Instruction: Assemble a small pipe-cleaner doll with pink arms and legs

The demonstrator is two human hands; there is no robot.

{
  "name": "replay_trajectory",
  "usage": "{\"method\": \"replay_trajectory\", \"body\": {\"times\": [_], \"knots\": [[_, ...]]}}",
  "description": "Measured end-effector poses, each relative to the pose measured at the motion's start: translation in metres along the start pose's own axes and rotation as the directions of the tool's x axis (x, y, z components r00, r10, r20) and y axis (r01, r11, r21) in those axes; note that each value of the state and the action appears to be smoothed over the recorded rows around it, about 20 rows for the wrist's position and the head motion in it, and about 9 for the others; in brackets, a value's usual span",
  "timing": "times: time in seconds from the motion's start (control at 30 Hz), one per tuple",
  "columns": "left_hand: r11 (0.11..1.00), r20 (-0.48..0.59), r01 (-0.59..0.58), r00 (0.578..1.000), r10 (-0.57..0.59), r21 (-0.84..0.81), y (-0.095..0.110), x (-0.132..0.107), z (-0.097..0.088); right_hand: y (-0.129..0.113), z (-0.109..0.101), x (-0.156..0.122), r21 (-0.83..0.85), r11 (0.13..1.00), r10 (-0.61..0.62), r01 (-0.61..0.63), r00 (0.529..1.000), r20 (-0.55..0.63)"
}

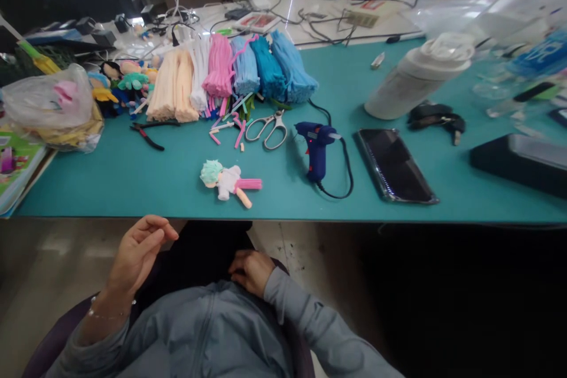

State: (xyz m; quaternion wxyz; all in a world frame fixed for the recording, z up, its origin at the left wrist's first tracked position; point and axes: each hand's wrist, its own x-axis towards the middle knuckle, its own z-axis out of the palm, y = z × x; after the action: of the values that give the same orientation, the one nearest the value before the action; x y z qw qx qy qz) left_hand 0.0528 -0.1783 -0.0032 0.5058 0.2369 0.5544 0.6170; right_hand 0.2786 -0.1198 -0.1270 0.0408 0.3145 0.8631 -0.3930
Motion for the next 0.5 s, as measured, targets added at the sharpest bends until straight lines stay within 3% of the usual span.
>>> {"method": "replay_trajectory", "body": {"times": [0.17, 0.3, 0.4, 0.5], "knots": [[0.999, 0.012, 0.021, 1.000, -0.021, 0.027, -0.003, -0.001, 0.001, 0.000, 0.004, 0.005, -0.070, 0.996, 0.057, -0.053, 0.997, 0.055], [0.998, 0.045, 0.041, 0.998, -0.043, 0.054, -0.007, -0.001, 0.001, 0.035, -0.017, -0.005, -0.109, 0.962, 0.252, -0.252, 0.968, -0.008], [0.996, 0.114, 0.086, 0.990, -0.086, 0.002, -0.011, -0.001, 0.005, 0.064, -0.040, -0.029, -0.110, 0.887, 0.428, -0.448, 0.888, -0.165], [0.951, 0.274, 0.217, 0.950, -0.152, -0.222, -0.011, -0.001, 0.014, 0.077, -0.052, -0.058, -0.058, 0.808, 0.530, -0.587, 0.766, -0.363]]}}
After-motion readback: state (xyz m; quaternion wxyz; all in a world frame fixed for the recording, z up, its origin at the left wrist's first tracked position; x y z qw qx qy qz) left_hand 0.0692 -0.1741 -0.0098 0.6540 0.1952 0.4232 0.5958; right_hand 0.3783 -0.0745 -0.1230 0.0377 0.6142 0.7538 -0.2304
